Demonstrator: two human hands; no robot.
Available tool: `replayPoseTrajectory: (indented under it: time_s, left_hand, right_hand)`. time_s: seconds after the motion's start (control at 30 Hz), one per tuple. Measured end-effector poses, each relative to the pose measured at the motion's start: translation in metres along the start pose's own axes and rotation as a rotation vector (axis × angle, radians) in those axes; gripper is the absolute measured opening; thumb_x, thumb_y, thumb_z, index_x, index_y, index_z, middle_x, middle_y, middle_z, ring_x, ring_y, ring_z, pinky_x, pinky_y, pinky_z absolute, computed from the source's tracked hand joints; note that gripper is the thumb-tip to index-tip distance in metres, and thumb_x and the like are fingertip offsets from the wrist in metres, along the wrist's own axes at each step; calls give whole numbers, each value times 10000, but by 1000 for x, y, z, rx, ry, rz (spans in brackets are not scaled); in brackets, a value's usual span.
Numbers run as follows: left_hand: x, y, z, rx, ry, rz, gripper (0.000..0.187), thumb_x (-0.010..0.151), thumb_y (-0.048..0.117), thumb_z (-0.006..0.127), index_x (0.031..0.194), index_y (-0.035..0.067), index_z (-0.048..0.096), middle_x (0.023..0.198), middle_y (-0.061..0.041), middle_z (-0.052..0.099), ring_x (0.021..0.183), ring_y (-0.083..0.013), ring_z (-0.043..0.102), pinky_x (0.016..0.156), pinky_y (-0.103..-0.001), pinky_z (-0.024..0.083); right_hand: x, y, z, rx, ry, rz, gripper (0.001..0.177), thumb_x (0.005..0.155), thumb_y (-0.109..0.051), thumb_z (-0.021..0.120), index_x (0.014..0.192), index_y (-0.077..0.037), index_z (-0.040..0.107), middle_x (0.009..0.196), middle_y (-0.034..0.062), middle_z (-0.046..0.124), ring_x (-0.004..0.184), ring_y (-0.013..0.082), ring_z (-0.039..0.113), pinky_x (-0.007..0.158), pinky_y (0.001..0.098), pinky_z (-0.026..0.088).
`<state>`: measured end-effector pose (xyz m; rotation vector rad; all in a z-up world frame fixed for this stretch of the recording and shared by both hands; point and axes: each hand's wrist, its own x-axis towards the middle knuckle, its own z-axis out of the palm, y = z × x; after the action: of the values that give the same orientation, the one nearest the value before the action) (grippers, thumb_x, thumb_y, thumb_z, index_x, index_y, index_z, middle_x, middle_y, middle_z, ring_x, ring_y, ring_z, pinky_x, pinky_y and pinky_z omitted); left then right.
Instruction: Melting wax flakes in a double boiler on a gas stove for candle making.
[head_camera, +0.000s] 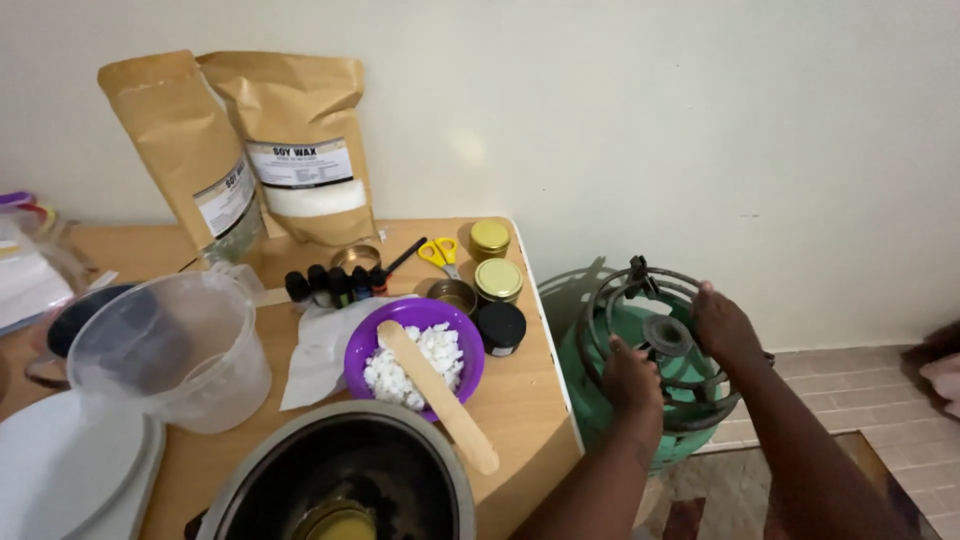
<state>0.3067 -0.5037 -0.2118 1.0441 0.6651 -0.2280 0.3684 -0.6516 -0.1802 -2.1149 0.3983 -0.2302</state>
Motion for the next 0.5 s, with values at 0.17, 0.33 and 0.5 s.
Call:
replayPoseTrajectory:
  time_s: [0.17,0.33,0.5]
  left_hand:
    - [-18,14,-6,-145,11,-97,544,931,499,422,745,64,691,703,-148,651,547,-218,570,554,-303,484]
    - [-23,15,-6,-178,6,-101,524,933,469,457,704,62,695,664,-157,636,511,-213,548,551,-302,488]
    - [-20,13,-4,-222,33,-84,507,908,445,490,656,49,681,592,-157,604,429,-193,502,480,-265,449]
  right_hand:
    - [-40,-90,-4,-1134,-207,-61,356,925,-406,431,936,-110,629,779,77,711,819,291,716,638,454,609]
    - [-59,-124,10,-1143,-268,-40,383,920,-286,442,876,-55,745,859,138,740,917,327,698,851,467,541]
    - [-43,-100,19,-1179,-224,-85,354,951,-335,446,967,-140,742,890,84,739,955,260,704,864,459,536]
